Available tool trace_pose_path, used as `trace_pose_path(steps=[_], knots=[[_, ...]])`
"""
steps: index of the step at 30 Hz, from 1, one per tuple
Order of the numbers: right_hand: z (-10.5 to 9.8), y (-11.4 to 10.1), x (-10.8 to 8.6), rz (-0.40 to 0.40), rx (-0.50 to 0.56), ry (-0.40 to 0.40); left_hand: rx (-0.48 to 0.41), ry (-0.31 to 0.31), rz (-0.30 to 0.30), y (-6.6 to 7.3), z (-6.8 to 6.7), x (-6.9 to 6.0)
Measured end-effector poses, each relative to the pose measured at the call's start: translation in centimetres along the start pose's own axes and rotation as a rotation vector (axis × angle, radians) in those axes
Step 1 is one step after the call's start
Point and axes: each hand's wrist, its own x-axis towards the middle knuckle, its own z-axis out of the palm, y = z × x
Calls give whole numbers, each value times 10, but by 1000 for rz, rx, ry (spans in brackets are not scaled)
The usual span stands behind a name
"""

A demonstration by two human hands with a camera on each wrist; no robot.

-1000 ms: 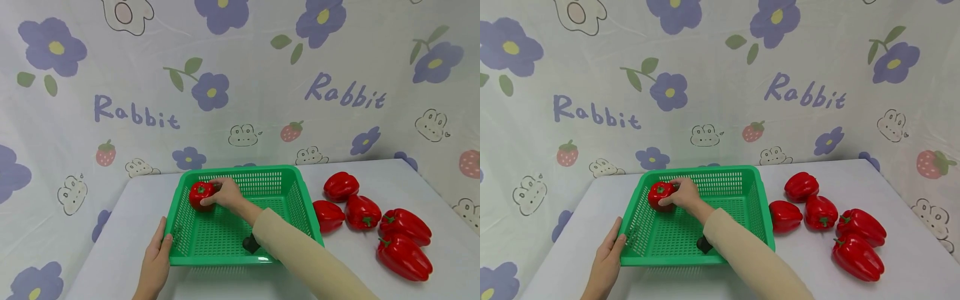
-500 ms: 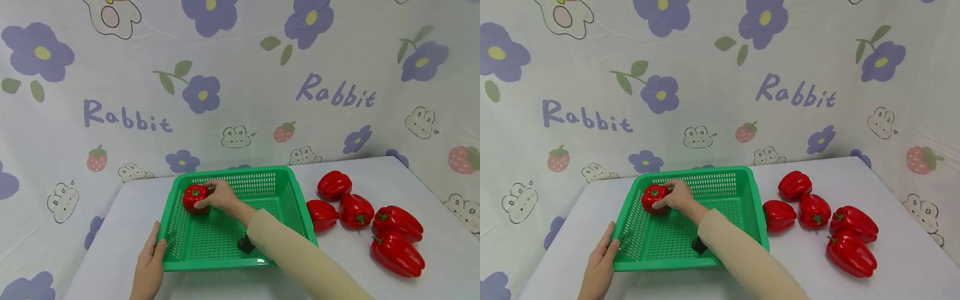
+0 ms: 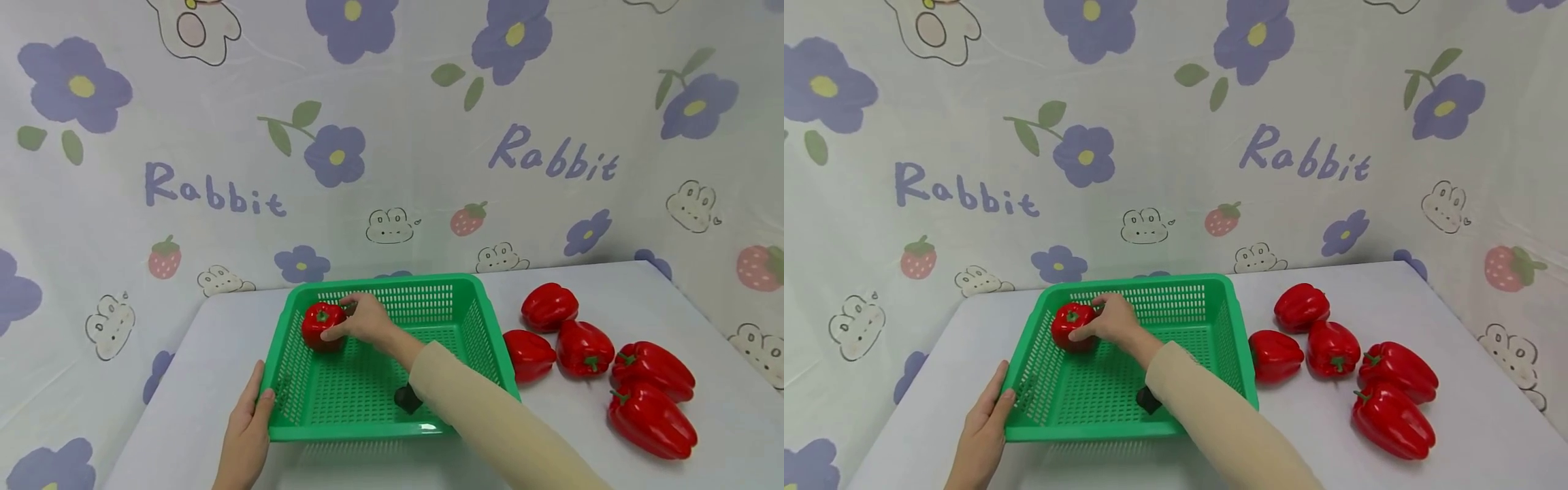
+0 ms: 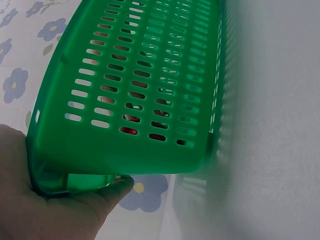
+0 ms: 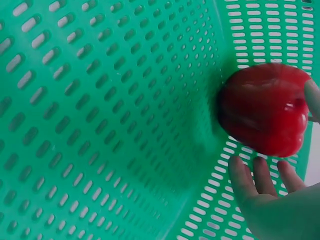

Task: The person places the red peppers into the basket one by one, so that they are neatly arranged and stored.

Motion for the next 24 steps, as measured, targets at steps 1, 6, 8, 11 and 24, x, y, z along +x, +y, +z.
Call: trace_pose_path(steps=[1, 6, 8, 11, 24], knots=[[-2, -1, 0, 0, -10, -6, -2, -1, 0, 0, 0, 0], [-15, -10, -6, 10, -34, -65, 3, 3, -10, 0, 1, 1], [-24, -15, -10, 17, -42, -99, 4, 6, -8, 1, 2, 1], [-38, -25, -19, 13, -48, -138, 2, 10, -3, 1, 2, 0], [-126, -54, -93, -216, -121, -76, 2, 19, -8, 0, 3, 0]])
